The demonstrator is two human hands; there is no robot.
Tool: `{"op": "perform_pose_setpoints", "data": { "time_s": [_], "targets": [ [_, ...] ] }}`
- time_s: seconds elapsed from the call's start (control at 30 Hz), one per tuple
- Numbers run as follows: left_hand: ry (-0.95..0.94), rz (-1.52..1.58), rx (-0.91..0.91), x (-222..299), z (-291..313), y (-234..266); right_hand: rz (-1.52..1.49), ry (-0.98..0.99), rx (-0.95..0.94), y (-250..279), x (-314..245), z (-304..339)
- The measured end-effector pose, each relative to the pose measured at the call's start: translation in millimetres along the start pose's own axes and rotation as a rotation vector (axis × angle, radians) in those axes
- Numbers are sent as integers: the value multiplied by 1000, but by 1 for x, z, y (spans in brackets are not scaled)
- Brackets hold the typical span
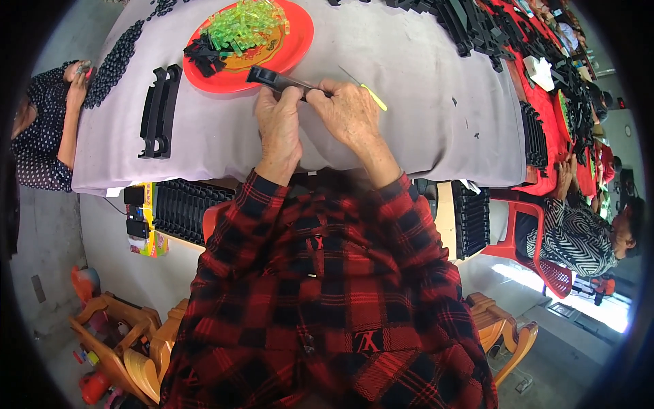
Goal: The person assembles spirit levels by placing green level vials into black plastic casings and securing them in place by hand and with a small pointed tool.
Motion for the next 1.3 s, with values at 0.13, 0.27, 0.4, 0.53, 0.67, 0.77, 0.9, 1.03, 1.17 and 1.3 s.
{"op": "perform_pose_setpoints", "data": {
  "time_s": [0.13, 0.27, 0.4, 0.53, 0.67, 0.77, 0.9, 1.03, 1.17, 1.3],
  "targets": [
    [44, -61, 68, -2, 2, 14, 44, 20, -57, 0, -6, 0],
    [169, -56, 68, -1, 2, 20, 95, 41, -106, 4, -7, -2],
    [274, -40, 82, 0, 4, 27, 149, 28, -146, 0, -9, -1],
    [332, -54, 140, 0, 4, 32, 169, 54, -214, -11, -6, -7],
    [381, -48, 123, -4, 2, 42, 130, 129, -216, -16, -3, -12],
    [463, -54, 34, 11, 16, 54, 154, 130, -264, -15, 0, -15],
    [598, -369, -254, 66, 51, 57, 212, 163, -262, -1, 10, -20],
    [-408, -736, -379, 86, -6, 50, 336, 367, -412, -3, -3, -25],
    [-431, -982, -648, 54, -38, 36, 392, 432, -456, -8, 1, -30],
    [-125, -1128, -825, 46, -51, 28, 344, 372, -506, -9, 6, -36]
  ]
}}
Point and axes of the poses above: each hand's wrist, its own z-axis away from the middle knuckle, its own y-axis out of the back of the hand, x = y × z, the point moved 2 cm from there along -z, towards the middle knuckle, and after that the axes turned 5 degrees about x, right-handed, at the moved point
